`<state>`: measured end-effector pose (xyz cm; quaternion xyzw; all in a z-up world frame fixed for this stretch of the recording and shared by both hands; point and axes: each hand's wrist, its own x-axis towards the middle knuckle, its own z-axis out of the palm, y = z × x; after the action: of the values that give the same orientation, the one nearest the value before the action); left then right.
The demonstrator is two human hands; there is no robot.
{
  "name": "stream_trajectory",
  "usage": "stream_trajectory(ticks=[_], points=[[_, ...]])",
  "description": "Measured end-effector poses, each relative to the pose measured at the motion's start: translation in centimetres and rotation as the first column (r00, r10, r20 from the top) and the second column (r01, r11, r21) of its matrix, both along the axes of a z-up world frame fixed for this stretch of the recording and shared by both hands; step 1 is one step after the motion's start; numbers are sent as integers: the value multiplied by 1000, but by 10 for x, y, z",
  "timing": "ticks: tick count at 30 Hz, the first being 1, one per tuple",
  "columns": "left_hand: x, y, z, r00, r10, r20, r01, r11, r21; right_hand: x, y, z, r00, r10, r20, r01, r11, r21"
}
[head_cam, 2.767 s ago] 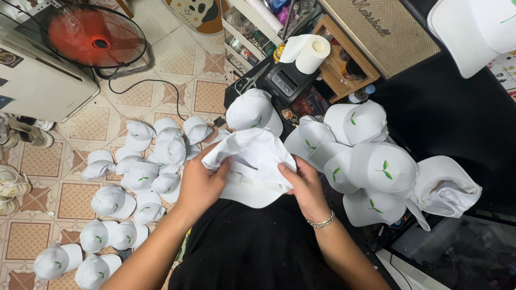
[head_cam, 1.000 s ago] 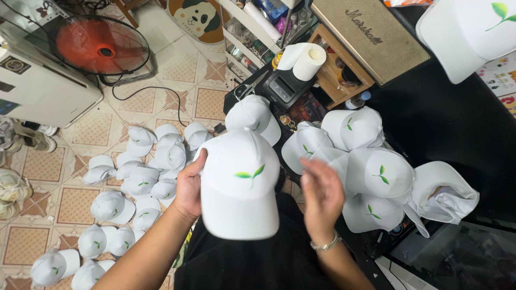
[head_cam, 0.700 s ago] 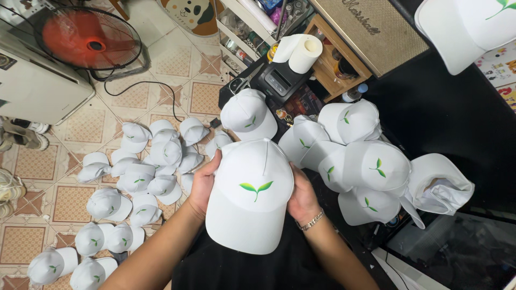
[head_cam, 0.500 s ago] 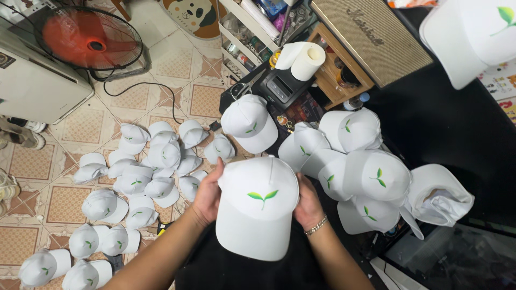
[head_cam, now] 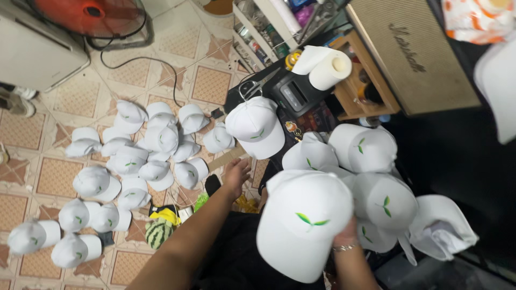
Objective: The person repeatedly picks up white baseball caps from a pile on the floor and a counter, turns them over to check the interior and exterior, and places them back down. The caps feature a green leaf logo on the front.
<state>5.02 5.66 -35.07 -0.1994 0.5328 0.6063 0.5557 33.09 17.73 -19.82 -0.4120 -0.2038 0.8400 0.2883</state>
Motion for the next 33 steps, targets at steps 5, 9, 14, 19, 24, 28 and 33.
stream_trajectory(ticks=[5,9,14,19,24,28,33], points=[[-4,41,-21,1000,18,17,-12,951,-308,8,33,26,1000,-19,-13,19,1000,7],[-7,60,-26,956,203,-214,-207,978,5,6,54,34,1000,14,-23,-14,1000,1],[-13,58,-48,939,135,-315,-186,973,-137,-7,75,28,999,33,-28,-33,999,-13],[-22,60,-60,929,216,-301,-214,976,40,-9,93,41,998,66,-18,-66,998,6],[-30,60,-31,956,280,-91,-247,930,271,-21,99,44,995,102,-24,-101,995,25],[-42,52,15,961,274,29,-270,916,298,-21,90,44,993,114,-25,-113,993,46],[-57,35,70,970,239,39,-239,923,300,-22,75,64,986,164,-36,-160,982,97]])
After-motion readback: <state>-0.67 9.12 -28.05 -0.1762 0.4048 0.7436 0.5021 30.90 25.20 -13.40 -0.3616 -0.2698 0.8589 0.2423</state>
